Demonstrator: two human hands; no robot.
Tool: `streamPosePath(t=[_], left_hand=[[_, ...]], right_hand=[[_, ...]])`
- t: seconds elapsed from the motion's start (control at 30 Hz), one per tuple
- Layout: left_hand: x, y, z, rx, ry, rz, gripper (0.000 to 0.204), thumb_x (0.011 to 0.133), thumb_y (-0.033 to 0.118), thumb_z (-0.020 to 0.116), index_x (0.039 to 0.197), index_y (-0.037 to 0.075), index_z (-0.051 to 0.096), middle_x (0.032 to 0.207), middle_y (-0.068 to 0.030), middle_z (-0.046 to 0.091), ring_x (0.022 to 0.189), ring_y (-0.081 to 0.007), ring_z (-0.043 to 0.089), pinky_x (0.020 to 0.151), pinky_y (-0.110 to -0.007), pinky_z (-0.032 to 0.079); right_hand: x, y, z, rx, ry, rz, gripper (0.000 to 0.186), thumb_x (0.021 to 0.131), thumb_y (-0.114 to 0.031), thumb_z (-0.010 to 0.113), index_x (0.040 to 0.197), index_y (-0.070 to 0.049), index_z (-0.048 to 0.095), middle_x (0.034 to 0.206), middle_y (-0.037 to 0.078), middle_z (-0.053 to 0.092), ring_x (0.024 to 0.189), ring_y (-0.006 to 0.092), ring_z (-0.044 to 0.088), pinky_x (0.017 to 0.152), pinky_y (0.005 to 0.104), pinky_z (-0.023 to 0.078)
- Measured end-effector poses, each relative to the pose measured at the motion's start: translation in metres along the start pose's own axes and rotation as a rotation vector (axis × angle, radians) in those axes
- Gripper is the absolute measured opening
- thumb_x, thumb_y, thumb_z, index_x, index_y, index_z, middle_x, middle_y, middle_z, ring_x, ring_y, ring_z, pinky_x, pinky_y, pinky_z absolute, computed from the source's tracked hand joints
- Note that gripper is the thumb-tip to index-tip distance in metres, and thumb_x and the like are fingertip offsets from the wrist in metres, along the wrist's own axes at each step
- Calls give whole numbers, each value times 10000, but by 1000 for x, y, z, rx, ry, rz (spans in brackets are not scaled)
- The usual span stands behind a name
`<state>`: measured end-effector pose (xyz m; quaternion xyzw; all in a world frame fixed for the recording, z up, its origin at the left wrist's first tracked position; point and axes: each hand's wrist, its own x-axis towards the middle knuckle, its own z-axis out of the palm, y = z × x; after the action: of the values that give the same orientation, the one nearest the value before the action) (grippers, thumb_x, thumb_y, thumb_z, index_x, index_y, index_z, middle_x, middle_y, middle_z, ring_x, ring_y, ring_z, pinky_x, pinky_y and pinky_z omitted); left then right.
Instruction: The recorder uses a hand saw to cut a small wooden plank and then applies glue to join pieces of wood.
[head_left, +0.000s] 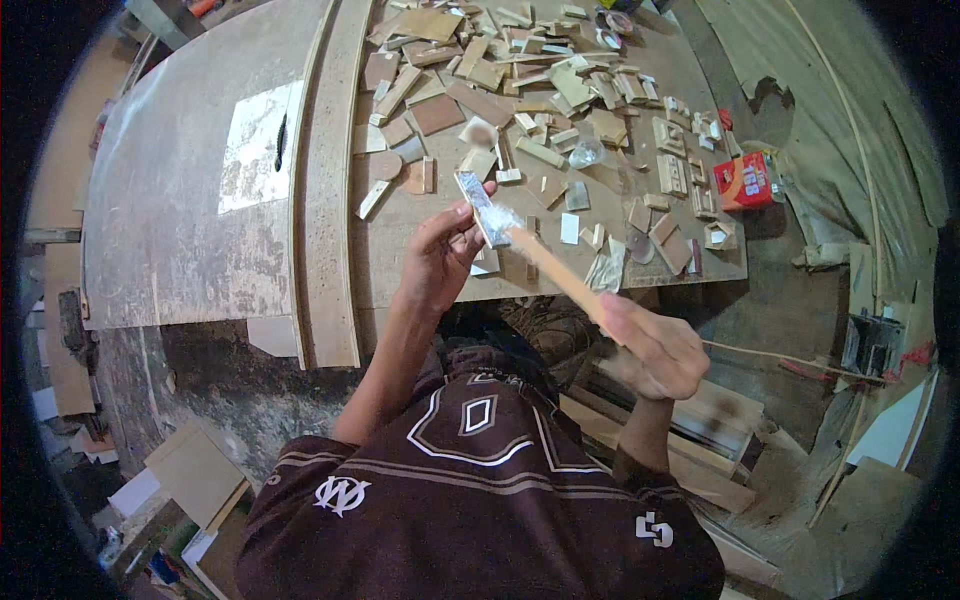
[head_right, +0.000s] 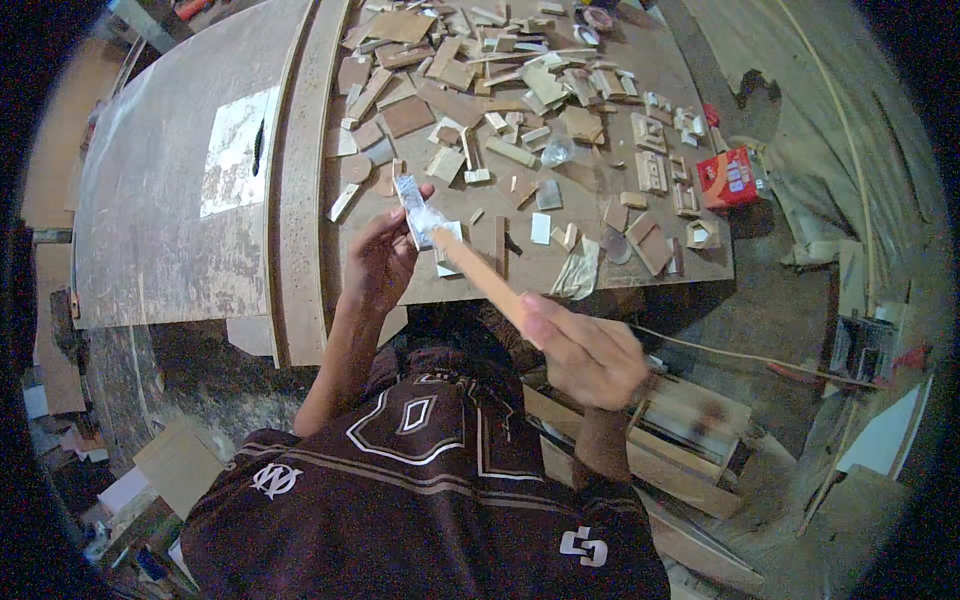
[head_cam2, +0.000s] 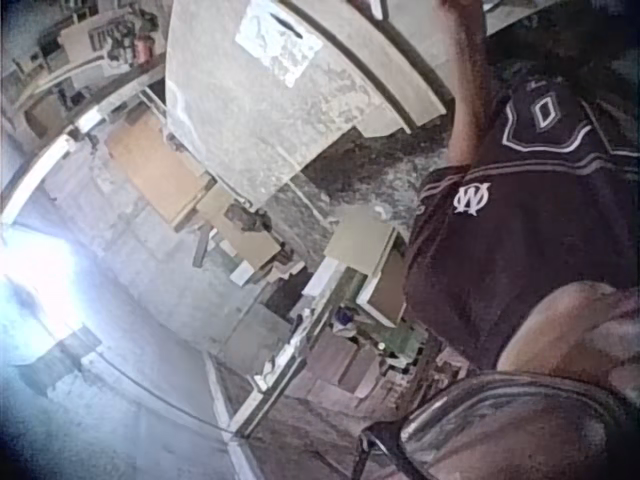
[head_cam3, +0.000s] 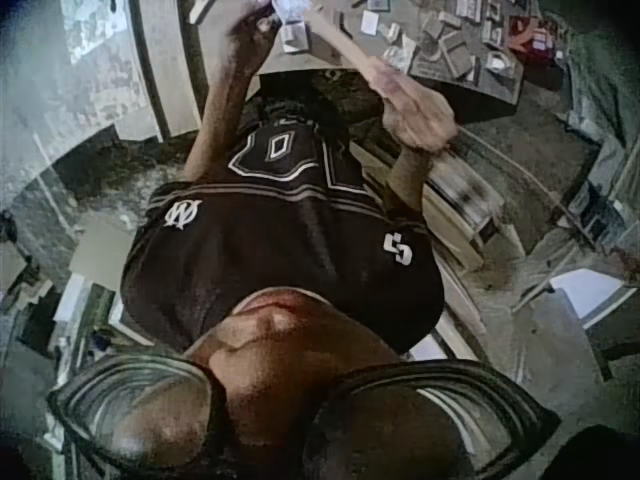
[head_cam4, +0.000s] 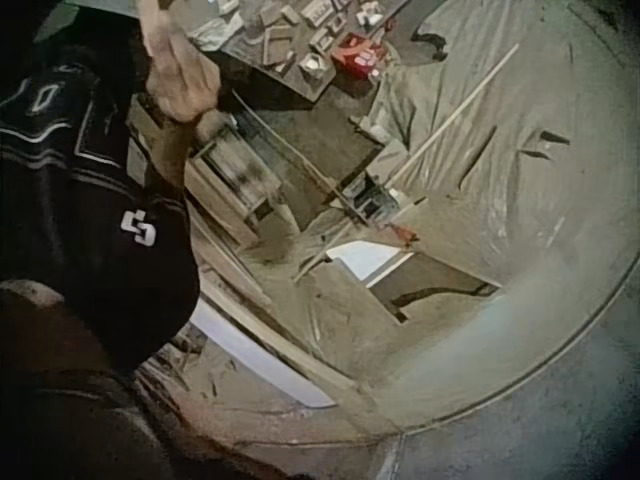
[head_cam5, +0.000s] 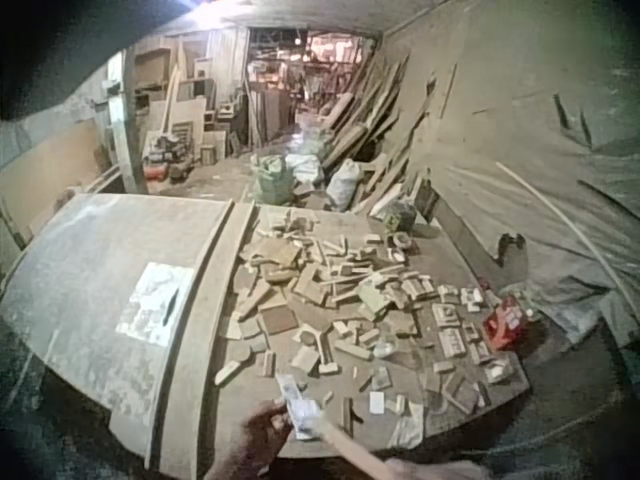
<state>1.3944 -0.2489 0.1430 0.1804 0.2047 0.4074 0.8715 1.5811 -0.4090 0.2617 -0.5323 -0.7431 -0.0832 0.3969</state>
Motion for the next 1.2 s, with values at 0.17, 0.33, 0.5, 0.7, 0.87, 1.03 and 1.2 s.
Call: streamPosePath(t=[0.17,0.33,0.5,0.7,0.87,1.03,1.2], left_hand=[[-1,3,2,-3,40,36,471,954,200,531,1316,-99,498,1048,-110,672,961,-151,653,904,-283,501],[2,2,-14,-41,-119,8,464,959,187,521,1319,-103,489,1059,-110,669,965,-147,656,903,-280,508],[2,5,-10,-121,-106,36,449,966,165,507,1320,-110,479,1045,-112,664,947,-146,656,882,-269,522],[-2,5,-6,-64,24,91,449,957,143,515,1315,-125,474,1066,-124,659,952,-149,660,896,-266,528],[-2,2,-7,-2,63,143,478,944,140,533,1329,-137,471,1097,-117,656,970,-160,660,901,-279,531],[-3,-1,-21,47,42,170,498,936,174,569,1342,-101,481,1212,-147,627,1091,-190,623,961,-314,489],[-12,-1,-3,234,32,207,485,926,92,602,1369,-63,485,1178,-138,655,1077,-211,647,898,-325,541]], right_hand=[[-9,-5,-3,54,-18,-2,215,764,5,703,970,-47,734,969,100,748,705,172,711,572,248,520],[-5,-5,-7,-24,32,1,247,738,22,684,974,-24,739,980,122,742,717,189,715,577,250,535],[-3,-4,0,17,-77,-6,318,727,45,680,1024,-48,745,962,102,747,698,174,710,569,245,528],[-9,-5,-6,-13,54,58,261,707,39,730,953,-47,743,941,118,747,701,170,716,557,249,523],[-10,6,18,14,-45,-9,295,748,19,699,1034,-36,742,964,116,744,758,185,723,589,249,538],[-12,8,9,135,-19,114,200,742,62,693,941,58,715,882,205,733,744,253,742,622,296,578],[-16,22,32,491,477,640,162,914,-76,651,989,65,677,801,148,717,609,187,699,517,261,539]])
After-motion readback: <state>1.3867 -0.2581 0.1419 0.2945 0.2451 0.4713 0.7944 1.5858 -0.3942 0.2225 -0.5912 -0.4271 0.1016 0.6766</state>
